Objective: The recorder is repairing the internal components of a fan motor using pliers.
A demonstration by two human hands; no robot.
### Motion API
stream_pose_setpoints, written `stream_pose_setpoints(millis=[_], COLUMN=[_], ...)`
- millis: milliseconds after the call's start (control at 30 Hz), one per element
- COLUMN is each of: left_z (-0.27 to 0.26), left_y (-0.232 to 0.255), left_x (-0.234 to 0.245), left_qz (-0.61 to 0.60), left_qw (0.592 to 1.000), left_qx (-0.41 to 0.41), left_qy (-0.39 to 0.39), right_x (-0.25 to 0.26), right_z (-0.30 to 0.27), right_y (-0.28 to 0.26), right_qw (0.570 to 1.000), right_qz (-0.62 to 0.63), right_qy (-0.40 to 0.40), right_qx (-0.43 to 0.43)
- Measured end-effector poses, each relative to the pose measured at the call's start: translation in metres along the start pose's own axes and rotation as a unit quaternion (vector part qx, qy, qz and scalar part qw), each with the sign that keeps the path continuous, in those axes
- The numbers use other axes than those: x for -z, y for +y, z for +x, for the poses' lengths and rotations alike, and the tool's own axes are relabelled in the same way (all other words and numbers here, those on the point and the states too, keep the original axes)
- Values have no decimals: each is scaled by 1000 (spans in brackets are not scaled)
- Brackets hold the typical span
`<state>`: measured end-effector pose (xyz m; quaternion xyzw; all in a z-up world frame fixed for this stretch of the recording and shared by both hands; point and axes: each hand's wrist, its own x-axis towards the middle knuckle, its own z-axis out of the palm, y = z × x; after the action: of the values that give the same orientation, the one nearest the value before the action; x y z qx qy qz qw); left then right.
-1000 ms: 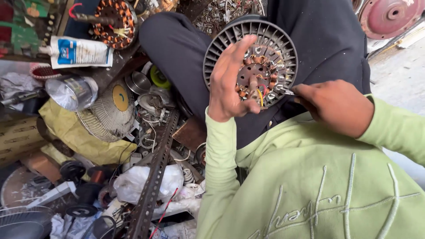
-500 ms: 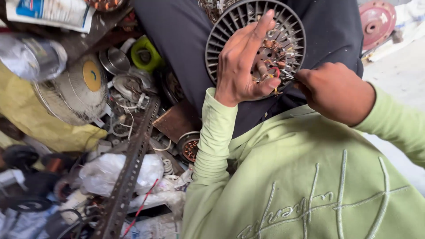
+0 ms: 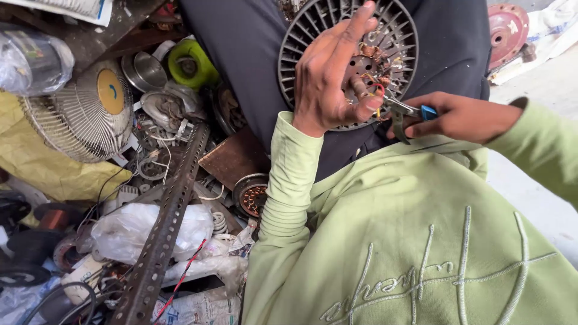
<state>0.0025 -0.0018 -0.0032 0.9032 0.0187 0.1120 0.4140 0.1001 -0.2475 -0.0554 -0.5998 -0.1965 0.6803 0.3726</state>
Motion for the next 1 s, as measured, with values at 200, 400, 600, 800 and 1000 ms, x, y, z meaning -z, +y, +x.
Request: stream_pose_setpoints(millis=[200, 400, 600, 800, 1000], left_z=[1, 2, 0, 4, -4], left_y=[-2, -1, 1, 4, 3], left_x=[0, -1, -5, -8, -7], left_qz=[30, 35, 53, 51, 39], left_qw=[1000, 999, 998, 999, 998], left_qx=[0, 0, 19, 4, 28], left_qy=[-6, -11, -2, -13, 32], right_x=[0, -4, -10, -34, -72], right_z=[7, 4, 3, 4, 14], right_y=[6, -20, -28, -7, 37], right_qw=[991, 995, 988, 988, 917], right_qz=[74, 37, -149, -117, -150], right_qy=[-115, -88, -4, 96, 316], right_qx=[5, -8, -30, 21, 194])
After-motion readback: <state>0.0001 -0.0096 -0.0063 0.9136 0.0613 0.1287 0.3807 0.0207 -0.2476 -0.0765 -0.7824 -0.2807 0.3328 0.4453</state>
